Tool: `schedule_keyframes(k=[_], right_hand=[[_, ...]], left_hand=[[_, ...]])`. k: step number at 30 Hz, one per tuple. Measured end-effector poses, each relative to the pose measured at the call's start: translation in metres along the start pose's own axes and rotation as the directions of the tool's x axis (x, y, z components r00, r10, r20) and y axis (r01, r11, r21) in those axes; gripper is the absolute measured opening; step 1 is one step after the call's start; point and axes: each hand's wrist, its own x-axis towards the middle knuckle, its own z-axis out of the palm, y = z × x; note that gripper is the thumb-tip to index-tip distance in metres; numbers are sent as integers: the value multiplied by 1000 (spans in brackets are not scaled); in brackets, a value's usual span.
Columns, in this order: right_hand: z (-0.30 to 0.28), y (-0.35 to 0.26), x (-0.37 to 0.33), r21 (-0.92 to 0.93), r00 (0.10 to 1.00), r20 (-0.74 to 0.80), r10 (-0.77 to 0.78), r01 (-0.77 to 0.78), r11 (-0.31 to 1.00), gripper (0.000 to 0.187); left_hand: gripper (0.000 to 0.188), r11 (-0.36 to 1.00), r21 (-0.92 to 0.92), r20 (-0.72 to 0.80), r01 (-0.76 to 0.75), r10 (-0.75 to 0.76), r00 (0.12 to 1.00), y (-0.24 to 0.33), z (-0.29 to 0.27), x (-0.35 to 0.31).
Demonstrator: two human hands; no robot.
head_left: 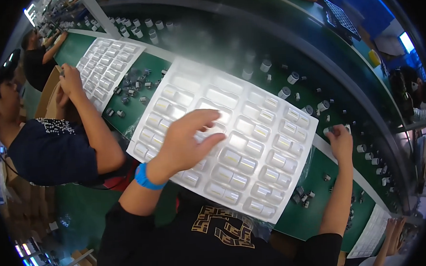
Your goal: The person picks up small electronic components from a conveyor belt and places them into partitioned plastic trays by hand.
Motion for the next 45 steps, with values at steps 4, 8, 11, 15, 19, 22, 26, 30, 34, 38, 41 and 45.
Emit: schedule_keyframes(k=[4,8,11,15,19,22,26,30,34,38,41,45], right_hand=[[-14,-28,13,-151,993,48,-109,115,982,44],[-6,-118,82,-60,950,32,-311,312,948,45],[61,-156,165,-209,765,-17,-644,627,750,42],[89,-219,204,-116,872,379,-311,378,919,37],[97,-219,213,-319,772,504,-388,583,747,39],[59,-231,161,123,865,179,-469,454,883,31],[10,-208,71,910,912,-66,-404,222,351,39],[-30,-179,-29,934,915,-116,-387,233,271,42],[-31,-156,-108,992,943,-62,-327,94,81,46],[-32,-166,-167,990,965,-67,-252,95,102,46],[-23,-166,-182,915,905,-162,-394,287,282,43],[-31,-169,-185,795,849,-220,-481,441,416,41]], left_hand=[[40,975,163,-198,154,-121,973,-11,-47,-26],[36,918,320,-287,234,-142,947,-10,-72,-27],[35,841,484,-282,244,-114,953,-25,-86,-2],[38,710,652,-159,267,-216,963,-36,-89,21],[40,634,757,-54,156,-178,983,-64,-82,39],[40,514,857,129,17,-248,960,-80,-84,49],[18,486,847,286,-217,-71,956,-89,-94,41],[27,735,670,109,-102,38,993,-59,-80,38],[43,963,-262,42,69,-60,997,23,-8,-3],[46,963,-198,148,-183,214,966,50,57,-9],[42,966,-209,120,-153,180,976,51,73,-26],[46,978,-138,209,-156,183,961,58,66,-33]])
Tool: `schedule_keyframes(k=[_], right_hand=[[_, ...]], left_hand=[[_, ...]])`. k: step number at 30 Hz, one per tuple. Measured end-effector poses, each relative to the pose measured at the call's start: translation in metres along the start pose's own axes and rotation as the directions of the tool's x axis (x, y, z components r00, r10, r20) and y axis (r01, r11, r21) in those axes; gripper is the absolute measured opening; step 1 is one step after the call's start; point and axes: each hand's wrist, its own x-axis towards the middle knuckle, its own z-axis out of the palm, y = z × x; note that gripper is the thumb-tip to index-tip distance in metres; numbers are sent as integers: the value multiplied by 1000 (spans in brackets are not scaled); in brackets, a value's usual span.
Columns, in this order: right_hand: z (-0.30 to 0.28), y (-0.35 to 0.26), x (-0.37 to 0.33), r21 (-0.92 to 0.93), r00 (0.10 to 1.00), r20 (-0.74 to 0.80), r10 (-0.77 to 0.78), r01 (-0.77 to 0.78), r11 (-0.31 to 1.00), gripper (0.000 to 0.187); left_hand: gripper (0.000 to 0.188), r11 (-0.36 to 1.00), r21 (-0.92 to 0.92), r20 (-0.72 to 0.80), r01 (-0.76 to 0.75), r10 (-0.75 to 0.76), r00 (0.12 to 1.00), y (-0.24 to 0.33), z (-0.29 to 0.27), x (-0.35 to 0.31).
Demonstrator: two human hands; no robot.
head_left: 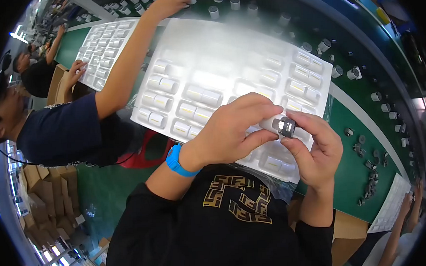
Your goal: The person picks up small electronic components from a conveyor belt and places them into partitioned plastic trays by hand.
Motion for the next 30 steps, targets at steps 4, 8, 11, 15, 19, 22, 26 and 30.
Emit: schedule_keyframes(k=[4,8,11,15,19,22,26,30], right_hand=[[1,-3,-2,21,989,112,93,-96,995,39],[3,-5,1,-139,987,149,54,-33,990,37],[1,2,-3,-134,985,161,56,-34,990,36],[-12,9,7,-112,964,200,172,-152,982,35],[-80,54,29,-430,977,-73,201,-213,878,37],[-165,96,58,-718,877,-234,420,-447,533,37],[-232,181,45,-841,873,-180,454,-376,388,38],[-234,181,50,-872,875,-166,454,-346,347,40]], left_hand=[[47,1000,4,72,21,-21,997,0,-9,-7],[46,994,107,96,-33,23,995,2,-13,-9],[46,995,79,121,-60,50,991,0,-10,-6],[49,995,64,250,78,-92,964,0,-3,6],[57,993,69,95,100,-107,990,-2,-7,10],[51,980,149,2,133,-135,991,-24,-46,2],[23,875,427,-279,226,-110,954,-68,-118,-7],[28,622,722,-166,302,-268,949,-87,-196,3]])
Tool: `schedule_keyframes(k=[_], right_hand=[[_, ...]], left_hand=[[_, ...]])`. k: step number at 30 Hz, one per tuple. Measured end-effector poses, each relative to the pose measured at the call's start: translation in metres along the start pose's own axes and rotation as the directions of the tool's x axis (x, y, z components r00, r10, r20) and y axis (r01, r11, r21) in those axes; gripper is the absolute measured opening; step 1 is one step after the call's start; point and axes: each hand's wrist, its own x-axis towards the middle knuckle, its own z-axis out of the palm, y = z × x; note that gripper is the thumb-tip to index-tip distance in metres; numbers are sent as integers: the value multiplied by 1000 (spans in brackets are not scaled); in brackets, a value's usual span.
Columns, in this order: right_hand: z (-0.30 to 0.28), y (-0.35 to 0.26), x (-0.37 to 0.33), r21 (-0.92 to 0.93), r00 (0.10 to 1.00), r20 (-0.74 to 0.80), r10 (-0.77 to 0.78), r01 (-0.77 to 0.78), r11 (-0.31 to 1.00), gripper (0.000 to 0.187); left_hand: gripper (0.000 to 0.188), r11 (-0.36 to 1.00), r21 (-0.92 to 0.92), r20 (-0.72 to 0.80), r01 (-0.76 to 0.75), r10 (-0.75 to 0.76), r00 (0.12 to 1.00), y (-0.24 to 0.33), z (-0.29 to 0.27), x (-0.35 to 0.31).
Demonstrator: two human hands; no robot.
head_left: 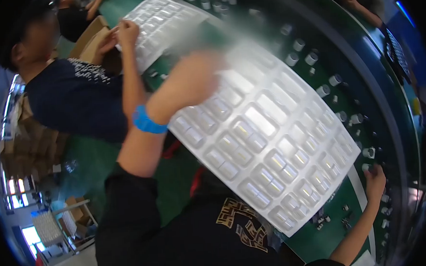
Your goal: The person picks up small electronic components from a conveyor belt and places them into partitioned plastic trays by hand.
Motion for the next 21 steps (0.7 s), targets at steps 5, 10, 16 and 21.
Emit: schedule_keyframes(k=[5,10,16,21], right_hand=[[-39,-144,48,97,992,-123,-33,45,994,42],[24,-219,166,-208,866,74,-494,498,842,41],[83,-228,222,-249,767,233,-598,642,726,36],[52,-218,193,-197,911,189,-366,400,895,42]], left_hand=[[44,995,73,350,-68,38,936,-8,-2,4],[45,1000,-2,390,22,-19,921,-20,12,6],[45,952,-307,75,12,12,997,-6,3,-7],[45,810,-586,-9,29,-43,999,34,15,-16]])
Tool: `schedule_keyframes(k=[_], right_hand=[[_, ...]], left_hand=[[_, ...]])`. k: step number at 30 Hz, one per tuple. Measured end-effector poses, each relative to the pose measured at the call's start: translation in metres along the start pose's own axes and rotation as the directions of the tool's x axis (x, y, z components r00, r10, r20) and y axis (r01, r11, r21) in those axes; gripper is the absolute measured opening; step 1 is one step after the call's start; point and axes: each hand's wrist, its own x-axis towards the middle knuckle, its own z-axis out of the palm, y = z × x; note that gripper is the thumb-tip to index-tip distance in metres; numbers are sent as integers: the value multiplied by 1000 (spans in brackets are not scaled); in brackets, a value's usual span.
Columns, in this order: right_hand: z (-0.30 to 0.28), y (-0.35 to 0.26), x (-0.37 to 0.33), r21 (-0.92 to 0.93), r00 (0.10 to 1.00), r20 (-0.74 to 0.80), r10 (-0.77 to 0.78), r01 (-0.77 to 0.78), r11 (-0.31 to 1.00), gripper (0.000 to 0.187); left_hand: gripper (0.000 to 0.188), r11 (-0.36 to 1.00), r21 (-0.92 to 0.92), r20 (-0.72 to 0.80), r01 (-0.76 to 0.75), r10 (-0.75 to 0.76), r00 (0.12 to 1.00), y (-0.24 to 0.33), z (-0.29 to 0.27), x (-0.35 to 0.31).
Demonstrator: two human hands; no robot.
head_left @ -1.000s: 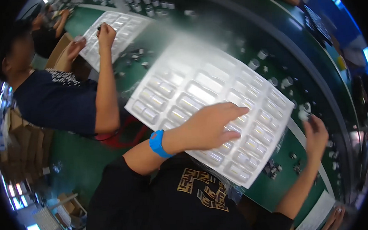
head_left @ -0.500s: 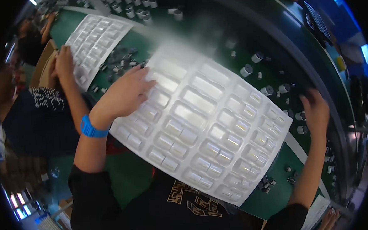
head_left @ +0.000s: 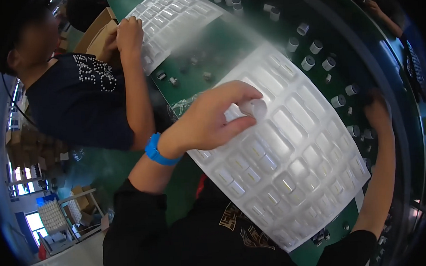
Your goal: The person picks up small electronic components from a conveyor belt and places them into partitioned plastic trays by hand.
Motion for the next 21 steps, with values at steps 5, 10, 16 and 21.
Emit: schedule_keyframes(k=[5,10,16,21], right_hand=[[-43,-45,-142,947,950,-208,234,135,293,43],[-53,-146,-276,945,923,-286,259,316,-82,47],[-35,-161,-323,930,943,-233,236,287,-230,46],[-38,-154,-335,963,962,-195,193,226,-150,44]], left_hand=[[43,915,-402,62,24,1,998,25,57,-15],[43,906,-422,125,-34,96,988,59,118,-25],[43,926,-335,170,-175,242,955,98,147,-30],[43,917,-296,153,-268,322,934,106,143,-42]])
